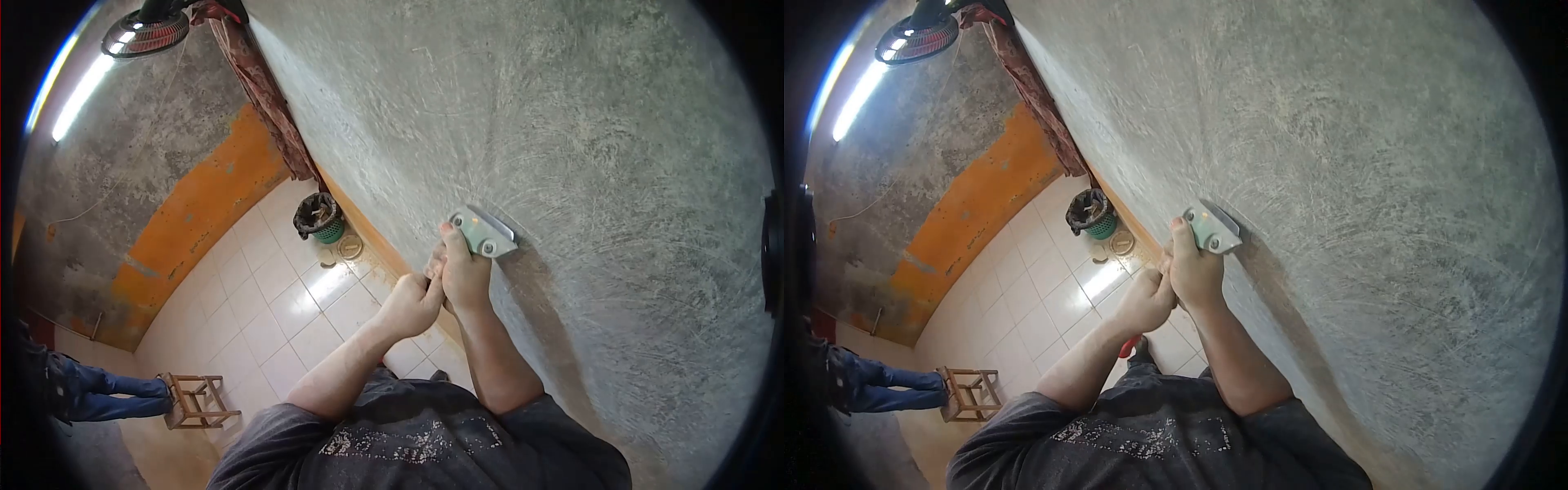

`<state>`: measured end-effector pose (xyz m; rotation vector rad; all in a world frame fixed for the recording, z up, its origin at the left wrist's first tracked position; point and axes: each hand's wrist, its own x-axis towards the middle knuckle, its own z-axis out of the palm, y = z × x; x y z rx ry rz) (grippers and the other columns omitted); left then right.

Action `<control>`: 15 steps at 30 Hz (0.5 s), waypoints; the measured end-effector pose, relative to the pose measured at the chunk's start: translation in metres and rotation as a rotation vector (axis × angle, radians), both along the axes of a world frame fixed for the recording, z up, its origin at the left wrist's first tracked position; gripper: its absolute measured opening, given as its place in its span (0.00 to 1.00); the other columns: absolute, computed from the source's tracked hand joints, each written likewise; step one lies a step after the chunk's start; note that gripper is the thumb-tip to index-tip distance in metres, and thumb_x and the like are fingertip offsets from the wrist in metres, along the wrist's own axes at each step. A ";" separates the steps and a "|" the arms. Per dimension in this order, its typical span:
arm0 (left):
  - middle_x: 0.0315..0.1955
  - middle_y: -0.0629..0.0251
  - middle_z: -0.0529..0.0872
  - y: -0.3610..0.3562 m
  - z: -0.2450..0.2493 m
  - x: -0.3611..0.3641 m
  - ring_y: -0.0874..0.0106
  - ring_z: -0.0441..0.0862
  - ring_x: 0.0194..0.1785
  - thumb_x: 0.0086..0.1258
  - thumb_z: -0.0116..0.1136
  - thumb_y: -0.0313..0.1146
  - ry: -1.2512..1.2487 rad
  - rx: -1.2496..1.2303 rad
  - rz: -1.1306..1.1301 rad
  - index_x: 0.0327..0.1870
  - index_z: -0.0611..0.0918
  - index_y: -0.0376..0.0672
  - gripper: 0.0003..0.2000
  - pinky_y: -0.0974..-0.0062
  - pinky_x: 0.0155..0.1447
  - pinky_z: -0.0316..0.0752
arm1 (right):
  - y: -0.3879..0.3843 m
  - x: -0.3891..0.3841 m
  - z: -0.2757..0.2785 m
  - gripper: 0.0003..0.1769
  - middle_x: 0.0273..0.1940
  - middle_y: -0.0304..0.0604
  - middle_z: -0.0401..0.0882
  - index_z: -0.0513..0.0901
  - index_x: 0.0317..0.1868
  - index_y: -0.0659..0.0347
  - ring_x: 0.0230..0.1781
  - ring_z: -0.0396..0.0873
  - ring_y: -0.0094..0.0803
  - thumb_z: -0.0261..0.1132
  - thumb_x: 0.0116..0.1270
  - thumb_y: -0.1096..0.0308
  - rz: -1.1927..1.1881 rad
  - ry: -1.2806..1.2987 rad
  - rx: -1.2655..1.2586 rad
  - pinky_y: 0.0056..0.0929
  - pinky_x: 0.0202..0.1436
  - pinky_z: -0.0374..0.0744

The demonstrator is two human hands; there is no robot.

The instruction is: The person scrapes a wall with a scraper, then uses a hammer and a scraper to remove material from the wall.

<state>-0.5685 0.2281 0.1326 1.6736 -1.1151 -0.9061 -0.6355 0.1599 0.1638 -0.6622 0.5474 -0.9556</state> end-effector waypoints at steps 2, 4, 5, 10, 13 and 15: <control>0.19 0.43 0.78 0.001 0.017 0.001 0.57 0.82 0.28 0.69 0.43 0.39 -0.049 0.032 -0.021 0.26 0.77 0.28 0.20 0.66 0.33 0.73 | -0.003 0.001 0.000 0.13 0.15 0.29 0.59 0.66 0.22 0.56 0.11 0.57 0.16 0.54 0.67 0.67 0.004 -0.012 -0.047 0.20 0.13 0.59; 0.18 0.44 0.78 0.000 0.001 0.006 0.57 0.82 0.27 0.69 0.43 0.39 -0.088 0.028 -0.024 0.25 0.77 0.29 0.20 0.66 0.32 0.73 | -0.003 0.001 -0.003 0.13 0.15 0.29 0.59 0.66 0.23 0.56 0.11 0.57 0.16 0.54 0.67 0.67 0.003 -0.018 -0.096 0.19 0.13 0.59; 0.17 0.44 0.78 0.002 -0.003 0.004 0.57 0.81 0.26 0.69 0.43 0.39 -0.095 -0.004 -0.022 0.25 0.77 0.29 0.20 0.66 0.32 0.73 | 0.000 -0.001 -0.004 0.13 0.15 0.29 0.59 0.66 0.23 0.56 0.11 0.57 0.16 0.54 0.67 0.67 -0.013 0.000 -0.067 0.19 0.13 0.59; 0.16 0.43 0.76 0.000 0.013 -0.002 0.57 0.81 0.24 0.69 0.44 0.39 -0.080 -0.017 -0.007 0.23 0.77 0.29 0.21 0.65 0.29 0.72 | -0.003 -0.001 -0.003 0.12 0.15 0.27 0.58 0.67 0.24 0.56 0.11 0.56 0.15 0.54 0.67 0.68 0.012 -0.001 -0.084 0.19 0.13 0.58; 0.16 0.43 0.76 -0.002 0.011 0.002 0.56 0.81 0.25 0.69 0.44 0.39 -0.039 -0.030 -0.020 0.24 0.77 0.29 0.20 0.65 0.29 0.72 | -0.003 0.002 0.002 0.11 0.15 0.27 0.58 0.67 0.24 0.55 0.11 0.55 0.15 0.54 0.67 0.69 -0.021 -0.002 -0.061 0.18 0.13 0.57; 0.16 0.42 0.76 -0.002 0.006 0.006 0.52 0.81 0.25 0.69 0.44 0.38 -0.178 0.004 -0.047 0.24 0.77 0.29 0.19 0.64 0.30 0.72 | -0.003 0.000 -0.003 0.11 0.15 0.27 0.58 0.68 0.25 0.56 0.12 0.55 0.14 0.54 0.67 0.69 -0.014 -0.009 -0.071 0.18 0.13 0.58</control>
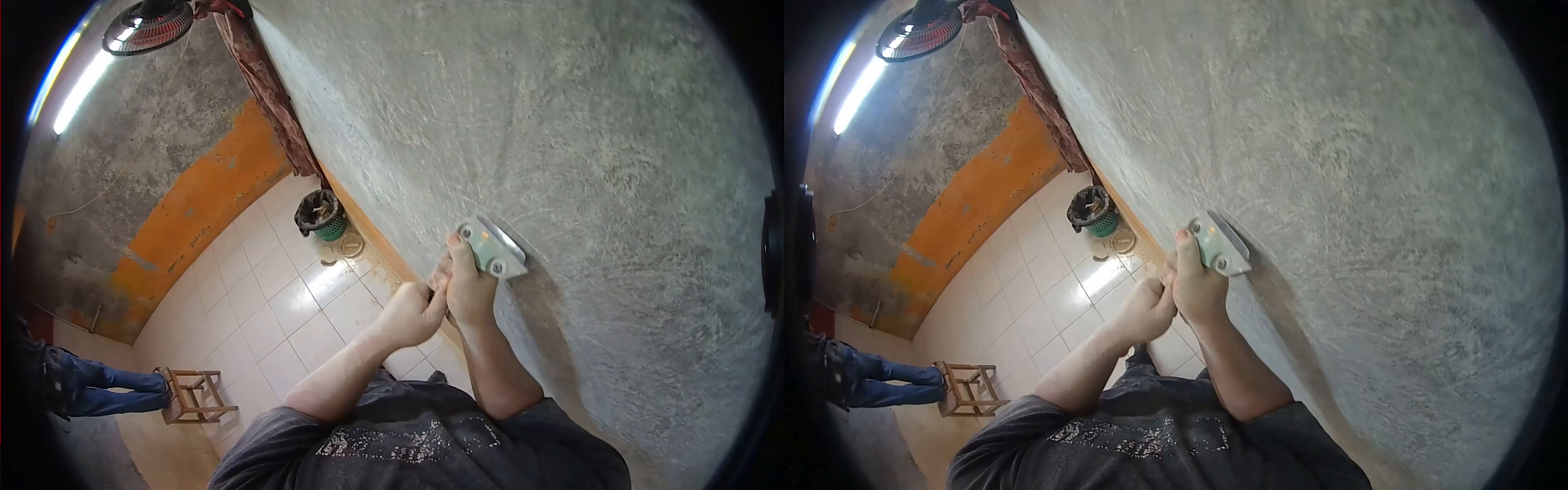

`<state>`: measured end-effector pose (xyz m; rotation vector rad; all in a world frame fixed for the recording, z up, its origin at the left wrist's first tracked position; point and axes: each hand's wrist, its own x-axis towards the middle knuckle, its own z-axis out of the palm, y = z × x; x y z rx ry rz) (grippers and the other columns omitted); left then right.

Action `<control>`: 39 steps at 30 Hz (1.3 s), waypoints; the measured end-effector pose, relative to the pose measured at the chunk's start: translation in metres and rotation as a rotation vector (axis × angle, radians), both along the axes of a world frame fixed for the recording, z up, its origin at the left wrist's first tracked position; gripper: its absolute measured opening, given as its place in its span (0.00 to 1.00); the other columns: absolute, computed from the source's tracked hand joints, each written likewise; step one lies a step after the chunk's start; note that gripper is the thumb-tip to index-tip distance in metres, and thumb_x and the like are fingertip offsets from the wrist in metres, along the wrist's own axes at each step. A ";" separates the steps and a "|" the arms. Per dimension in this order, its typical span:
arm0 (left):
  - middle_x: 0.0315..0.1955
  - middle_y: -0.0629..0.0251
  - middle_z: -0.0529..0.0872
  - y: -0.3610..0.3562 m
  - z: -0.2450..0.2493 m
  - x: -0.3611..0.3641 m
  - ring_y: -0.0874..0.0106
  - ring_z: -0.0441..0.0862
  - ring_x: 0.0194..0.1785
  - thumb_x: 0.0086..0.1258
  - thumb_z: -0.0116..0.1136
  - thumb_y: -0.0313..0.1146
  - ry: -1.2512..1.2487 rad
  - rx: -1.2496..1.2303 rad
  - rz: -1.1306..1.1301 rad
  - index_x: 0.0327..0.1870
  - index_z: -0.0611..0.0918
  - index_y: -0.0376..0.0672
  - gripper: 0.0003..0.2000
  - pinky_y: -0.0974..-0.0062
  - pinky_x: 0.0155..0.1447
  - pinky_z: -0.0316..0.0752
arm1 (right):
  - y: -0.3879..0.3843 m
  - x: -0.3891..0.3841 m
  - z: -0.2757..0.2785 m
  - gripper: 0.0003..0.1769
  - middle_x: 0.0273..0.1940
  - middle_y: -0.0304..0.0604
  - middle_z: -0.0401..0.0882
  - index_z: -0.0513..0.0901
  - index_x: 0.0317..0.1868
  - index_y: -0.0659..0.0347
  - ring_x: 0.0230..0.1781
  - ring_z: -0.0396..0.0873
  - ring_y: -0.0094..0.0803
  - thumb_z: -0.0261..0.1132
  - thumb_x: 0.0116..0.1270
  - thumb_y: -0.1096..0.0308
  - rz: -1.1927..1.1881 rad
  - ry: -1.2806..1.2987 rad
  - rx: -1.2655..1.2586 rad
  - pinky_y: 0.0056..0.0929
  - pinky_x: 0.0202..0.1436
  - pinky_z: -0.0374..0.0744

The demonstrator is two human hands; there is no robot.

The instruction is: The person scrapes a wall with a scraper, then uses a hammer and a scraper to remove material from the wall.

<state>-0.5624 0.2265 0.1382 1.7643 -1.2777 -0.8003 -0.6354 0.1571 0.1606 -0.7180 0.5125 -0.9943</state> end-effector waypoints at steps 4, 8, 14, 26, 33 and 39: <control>0.18 0.41 0.76 0.001 -0.007 -0.006 0.53 0.81 0.26 0.68 0.45 0.38 0.097 -0.068 -0.035 0.26 0.77 0.28 0.19 0.64 0.30 0.72 | 0.002 -0.004 -0.005 0.11 0.15 0.28 0.60 0.70 0.25 0.57 0.11 0.58 0.15 0.54 0.67 0.68 -0.023 0.069 0.012 0.18 0.14 0.59; 0.18 0.48 0.76 -0.008 -0.014 0.005 0.64 0.78 0.25 0.69 0.44 0.39 0.227 0.012 -0.086 0.29 0.77 0.29 0.18 0.68 0.31 0.71 | -0.005 -0.002 0.000 0.12 0.17 0.31 0.66 0.74 0.27 0.61 0.14 0.62 0.16 0.56 0.67 0.66 -0.056 0.220 -0.149 0.18 0.16 0.62; 0.21 0.72 0.75 -0.020 -0.045 0.018 0.83 0.70 0.25 0.73 0.40 0.43 0.563 0.162 -0.335 0.38 0.77 0.37 0.18 0.81 0.31 0.68 | 0.007 -0.001 -0.043 0.13 0.18 0.30 0.65 0.75 0.29 0.63 0.17 0.63 0.16 0.52 0.70 0.66 -0.349 0.162 -0.346 0.19 0.21 0.64; 0.21 0.70 0.76 -0.051 -0.100 0.021 0.81 0.73 0.25 0.67 0.46 0.30 0.775 0.204 -0.718 0.35 0.73 0.40 0.04 0.79 0.28 0.70 | 0.012 0.013 -0.043 0.17 0.14 0.25 0.58 0.74 0.32 0.62 0.12 0.52 0.12 0.52 0.70 0.56 -0.602 0.398 -0.187 0.17 0.14 0.52; 0.13 0.73 0.72 -0.041 -0.084 0.020 0.83 0.67 0.16 0.69 0.46 0.37 0.881 0.275 -0.805 0.20 0.71 0.42 0.15 0.82 0.19 0.61 | 0.024 0.022 -0.041 0.21 0.13 0.26 0.59 0.73 0.25 0.62 0.11 0.55 0.12 0.55 0.68 0.53 -0.802 0.587 -0.074 0.18 0.12 0.52; 0.12 0.73 0.71 -0.043 -0.083 0.018 0.83 0.68 0.16 0.68 0.45 0.35 0.836 0.325 -0.860 0.20 0.71 0.42 0.14 0.81 0.19 0.60 | 0.028 0.019 -0.037 0.24 0.12 0.28 0.60 0.72 0.23 0.62 0.10 0.56 0.14 0.55 0.67 0.50 -0.866 0.630 -0.025 0.19 0.12 0.54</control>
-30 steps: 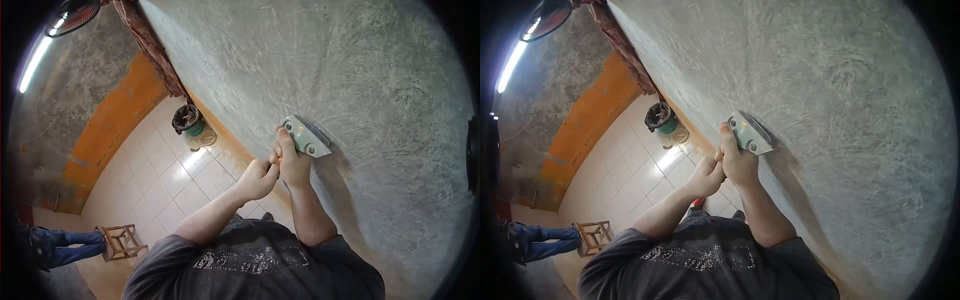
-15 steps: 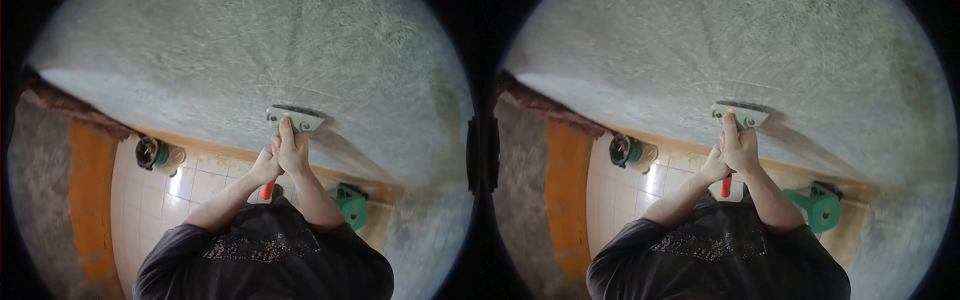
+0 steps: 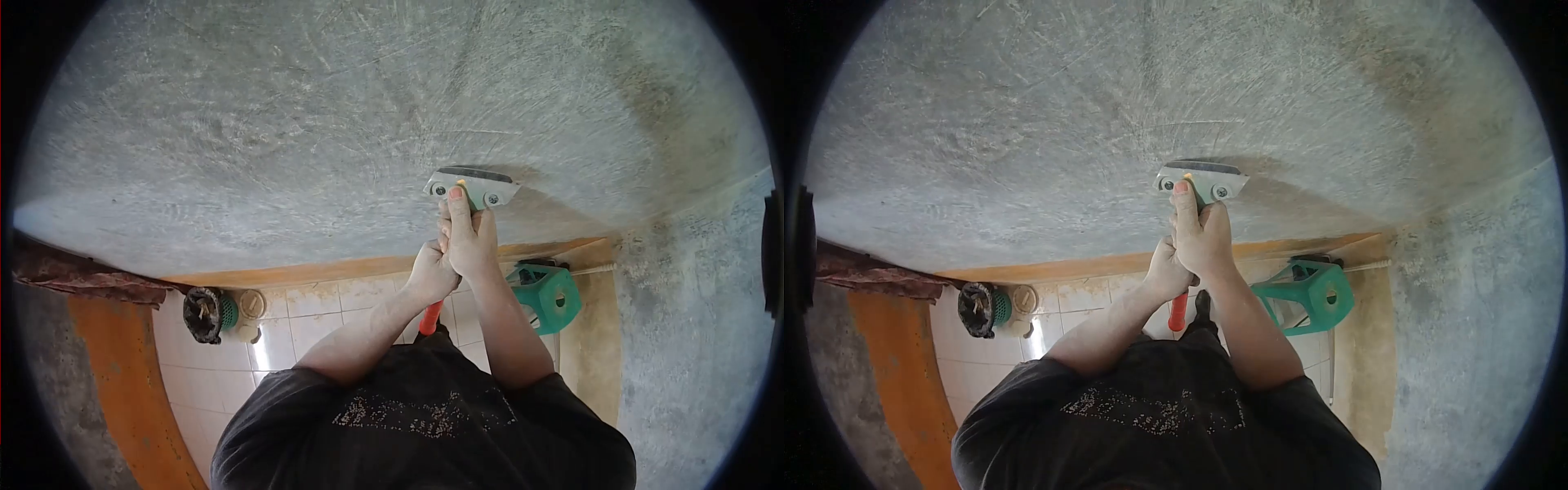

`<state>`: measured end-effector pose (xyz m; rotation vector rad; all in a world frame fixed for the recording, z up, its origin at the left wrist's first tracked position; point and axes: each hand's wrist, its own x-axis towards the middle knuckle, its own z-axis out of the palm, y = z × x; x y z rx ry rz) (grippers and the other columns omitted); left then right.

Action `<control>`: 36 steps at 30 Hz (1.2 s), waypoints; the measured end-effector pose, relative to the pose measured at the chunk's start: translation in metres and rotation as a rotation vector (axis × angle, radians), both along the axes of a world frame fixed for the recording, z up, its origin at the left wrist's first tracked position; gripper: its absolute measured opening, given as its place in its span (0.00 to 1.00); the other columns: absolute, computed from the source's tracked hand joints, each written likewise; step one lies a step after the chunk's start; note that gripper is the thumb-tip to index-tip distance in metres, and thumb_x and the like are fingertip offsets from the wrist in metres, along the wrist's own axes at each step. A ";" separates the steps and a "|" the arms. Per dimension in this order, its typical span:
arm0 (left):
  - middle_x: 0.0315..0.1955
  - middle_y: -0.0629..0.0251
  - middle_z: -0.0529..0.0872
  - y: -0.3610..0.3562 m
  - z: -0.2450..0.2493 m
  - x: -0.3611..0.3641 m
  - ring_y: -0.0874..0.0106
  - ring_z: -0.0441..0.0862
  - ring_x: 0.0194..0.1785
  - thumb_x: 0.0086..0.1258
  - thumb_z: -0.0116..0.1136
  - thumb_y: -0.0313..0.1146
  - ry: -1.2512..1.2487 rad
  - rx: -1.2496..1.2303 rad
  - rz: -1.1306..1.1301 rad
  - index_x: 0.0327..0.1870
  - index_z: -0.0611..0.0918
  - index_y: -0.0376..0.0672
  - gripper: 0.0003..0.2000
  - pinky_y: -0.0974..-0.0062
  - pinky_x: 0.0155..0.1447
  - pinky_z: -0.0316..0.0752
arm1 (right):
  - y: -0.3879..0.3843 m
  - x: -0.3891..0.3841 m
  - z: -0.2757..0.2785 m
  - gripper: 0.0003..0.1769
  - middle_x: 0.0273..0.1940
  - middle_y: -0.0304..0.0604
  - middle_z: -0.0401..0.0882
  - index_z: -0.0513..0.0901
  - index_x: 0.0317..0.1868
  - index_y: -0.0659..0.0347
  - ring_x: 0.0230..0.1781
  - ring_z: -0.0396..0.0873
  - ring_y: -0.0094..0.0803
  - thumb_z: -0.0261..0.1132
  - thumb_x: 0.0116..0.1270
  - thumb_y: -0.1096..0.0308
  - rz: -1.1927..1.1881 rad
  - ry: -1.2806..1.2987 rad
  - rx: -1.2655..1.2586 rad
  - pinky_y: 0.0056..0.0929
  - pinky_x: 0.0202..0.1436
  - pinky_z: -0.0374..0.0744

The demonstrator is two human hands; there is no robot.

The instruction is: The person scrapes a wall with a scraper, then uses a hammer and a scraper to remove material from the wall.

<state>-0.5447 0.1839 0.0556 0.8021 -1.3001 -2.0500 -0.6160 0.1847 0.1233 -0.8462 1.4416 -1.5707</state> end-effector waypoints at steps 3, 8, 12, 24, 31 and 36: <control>0.12 0.73 0.71 0.003 0.016 0.001 0.82 0.68 0.16 0.68 0.45 0.36 -0.003 0.024 0.007 0.20 0.70 0.42 0.14 0.81 0.19 0.60 | 0.000 0.005 0.007 0.24 0.12 0.28 0.59 0.72 0.22 0.61 0.10 0.55 0.14 0.55 0.67 0.49 -0.040 0.106 -0.029 0.19 0.12 0.54; 0.15 0.70 0.75 0.001 0.009 0.004 0.81 0.71 0.15 0.64 0.44 0.28 -0.033 0.014 -0.012 0.25 0.73 0.40 0.08 0.82 0.17 0.64 | 0.002 0.000 -0.002 0.24 0.13 0.28 0.59 0.72 0.22 0.60 0.10 0.55 0.14 0.55 0.66 0.49 0.016 -0.002 0.001 0.20 0.12 0.55; 0.14 0.70 0.74 0.001 0.013 0.006 0.81 0.70 0.14 0.65 0.44 0.30 0.005 -0.003 0.012 0.25 0.73 0.40 0.09 0.81 0.17 0.64 | -0.001 0.007 0.009 0.24 0.13 0.28 0.60 0.71 0.21 0.59 0.10 0.55 0.14 0.55 0.67 0.49 -0.001 -0.008 0.005 0.19 0.12 0.55; 0.13 0.70 0.73 0.002 0.011 0.000 0.80 0.70 0.14 0.66 0.44 0.32 0.033 -0.013 0.029 0.23 0.73 0.40 0.11 0.81 0.18 0.65 | -0.001 0.002 0.015 0.24 0.13 0.28 0.60 0.70 0.21 0.58 0.10 0.57 0.15 0.54 0.67 0.49 0.033 0.027 0.001 0.18 0.12 0.57; 0.12 0.71 0.72 0.007 0.008 0.000 0.81 0.70 0.14 0.67 0.44 0.33 -0.009 -0.020 0.059 0.23 0.72 0.41 0.12 0.81 0.17 0.64 | 0.000 0.001 0.004 0.24 0.13 0.28 0.60 0.69 0.21 0.58 0.10 0.57 0.15 0.55 0.67 0.48 0.044 -0.023 0.035 0.18 0.12 0.57; 0.13 0.71 0.73 0.005 0.006 0.000 0.82 0.70 0.16 0.67 0.45 0.34 -0.014 -0.042 0.092 0.22 0.73 0.40 0.13 0.81 0.19 0.64 | -0.002 0.000 -0.003 0.24 0.13 0.27 0.60 0.69 0.21 0.58 0.10 0.56 0.14 0.54 0.67 0.49 0.064 -0.015 -0.007 0.19 0.12 0.56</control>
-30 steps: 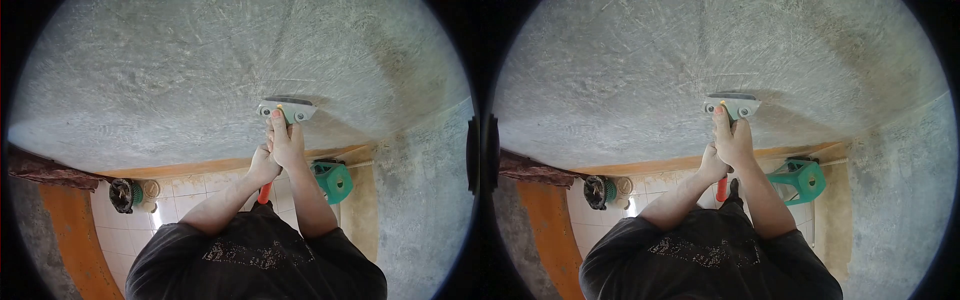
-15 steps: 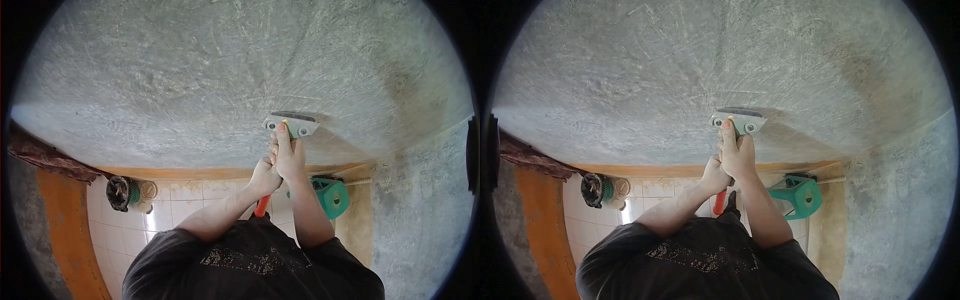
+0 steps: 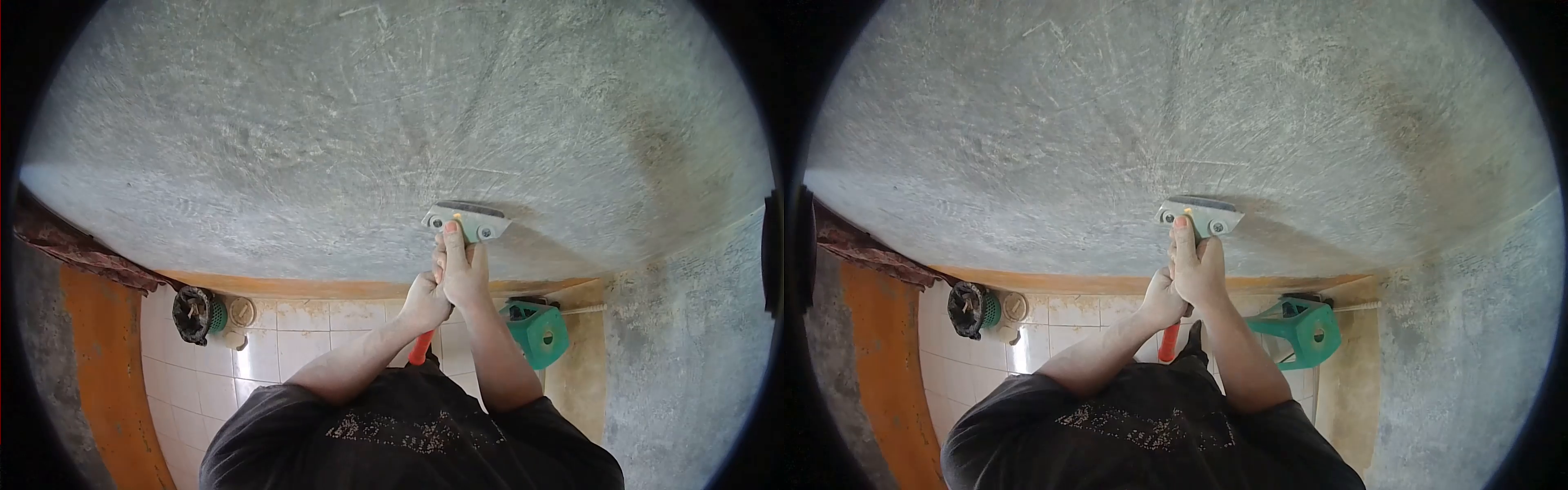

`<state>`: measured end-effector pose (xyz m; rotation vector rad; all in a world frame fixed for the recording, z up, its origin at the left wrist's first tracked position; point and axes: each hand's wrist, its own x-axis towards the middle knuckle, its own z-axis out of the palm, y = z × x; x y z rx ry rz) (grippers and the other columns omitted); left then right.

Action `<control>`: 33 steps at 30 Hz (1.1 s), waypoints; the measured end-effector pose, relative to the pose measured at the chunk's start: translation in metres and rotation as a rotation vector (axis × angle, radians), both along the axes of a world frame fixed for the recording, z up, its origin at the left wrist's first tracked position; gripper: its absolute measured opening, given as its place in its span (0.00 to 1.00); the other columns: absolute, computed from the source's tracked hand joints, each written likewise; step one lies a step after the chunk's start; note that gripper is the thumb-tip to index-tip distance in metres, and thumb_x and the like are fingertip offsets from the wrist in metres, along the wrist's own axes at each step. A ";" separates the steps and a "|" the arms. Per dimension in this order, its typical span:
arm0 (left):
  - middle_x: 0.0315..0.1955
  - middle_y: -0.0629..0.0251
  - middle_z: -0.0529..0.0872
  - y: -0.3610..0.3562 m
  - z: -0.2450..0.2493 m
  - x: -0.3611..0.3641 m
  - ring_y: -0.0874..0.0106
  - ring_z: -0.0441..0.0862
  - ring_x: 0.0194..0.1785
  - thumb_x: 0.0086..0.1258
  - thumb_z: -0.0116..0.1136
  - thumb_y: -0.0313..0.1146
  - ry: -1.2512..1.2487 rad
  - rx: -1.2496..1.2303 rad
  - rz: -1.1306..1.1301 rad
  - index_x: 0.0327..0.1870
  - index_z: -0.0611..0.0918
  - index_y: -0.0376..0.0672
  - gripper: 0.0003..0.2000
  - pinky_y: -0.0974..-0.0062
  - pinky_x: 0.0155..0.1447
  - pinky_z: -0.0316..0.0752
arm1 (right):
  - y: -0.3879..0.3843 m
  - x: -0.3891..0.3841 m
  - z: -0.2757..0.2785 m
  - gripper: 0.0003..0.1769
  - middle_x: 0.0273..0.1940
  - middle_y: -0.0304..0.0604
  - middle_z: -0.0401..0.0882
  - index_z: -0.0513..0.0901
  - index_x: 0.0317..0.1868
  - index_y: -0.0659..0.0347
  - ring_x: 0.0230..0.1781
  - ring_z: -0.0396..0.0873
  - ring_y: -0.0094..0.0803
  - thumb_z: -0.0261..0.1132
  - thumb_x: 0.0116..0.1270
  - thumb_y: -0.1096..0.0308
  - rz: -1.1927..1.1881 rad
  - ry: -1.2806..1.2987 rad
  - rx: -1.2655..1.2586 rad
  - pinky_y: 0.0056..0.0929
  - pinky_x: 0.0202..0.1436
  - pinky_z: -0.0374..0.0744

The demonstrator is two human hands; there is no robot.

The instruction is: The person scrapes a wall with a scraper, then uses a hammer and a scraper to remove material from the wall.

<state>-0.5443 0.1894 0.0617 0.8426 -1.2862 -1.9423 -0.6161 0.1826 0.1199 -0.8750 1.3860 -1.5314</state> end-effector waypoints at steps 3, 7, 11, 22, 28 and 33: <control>0.13 0.72 0.73 0.000 0.011 0.006 0.83 0.70 0.19 0.67 0.47 0.37 -0.008 0.042 -0.003 0.19 0.73 0.39 0.16 0.82 0.21 0.63 | 0.001 0.003 0.007 0.24 0.13 0.27 0.60 0.69 0.20 0.58 0.10 0.56 0.14 0.54 0.67 0.49 0.019 -0.006 0.003 0.19 0.12 0.56; 0.13 0.73 0.72 -0.002 0.007 0.005 0.84 0.69 0.18 0.67 0.48 0.39 0.004 0.026 -0.002 0.19 0.72 0.41 0.16 0.82 0.21 0.62 | 0.000 0.003 0.007 0.24 0.13 0.27 0.60 0.70 0.21 0.59 0.10 0.57 0.14 0.54 0.68 0.49 0.011 0.009 -0.017 0.19 0.12 0.57; 0.12 0.73 0.72 0.001 0.016 0.005 0.84 0.68 0.18 0.67 0.48 0.38 -0.032 0.082 0.006 0.19 0.72 0.41 0.16 0.82 0.20 0.61 | 0.000 0.003 0.005 0.23 0.13 0.27 0.60 0.70 0.22 0.59 0.10 0.57 0.14 0.53 0.68 0.50 -0.008 0.013 0.010 0.19 0.13 0.57; 0.18 0.57 0.80 -0.004 -0.029 -0.012 0.69 0.78 0.25 0.70 0.46 0.40 -0.311 -0.156 -0.159 0.24 0.76 0.32 0.19 0.70 0.31 0.71 | 0.014 -0.024 -0.039 0.21 0.18 0.28 0.62 0.69 0.26 0.58 0.13 0.59 0.15 0.55 0.66 0.49 -0.193 -0.380 -0.009 0.19 0.13 0.61; 0.18 0.49 0.79 -0.007 0.021 -0.039 0.61 0.80 0.26 0.71 0.44 0.41 -0.282 -0.198 -0.239 0.22 0.75 0.30 0.22 0.65 0.32 0.71 | 0.022 -0.053 0.005 0.17 0.23 0.32 0.65 0.68 0.33 0.55 0.15 0.61 0.16 0.55 0.66 0.49 -0.221 -0.319 -0.075 0.18 0.15 0.64; 0.17 0.53 0.78 -0.002 0.004 -0.056 0.66 0.77 0.23 0.72 0.42 0.41 -0.274 -0.252 -0.208 0.22 0.75 0.31 0.22 0.68 0.31 0.70 | 0.026 -0.076 -0.020 0.21 0.18 0.29 0.63 0.69 0.27 0.57 0.14 0.60 0.15 0.54 0.67 0.47 -0.144 -0.325 -0.079 0.18 0.15 0.62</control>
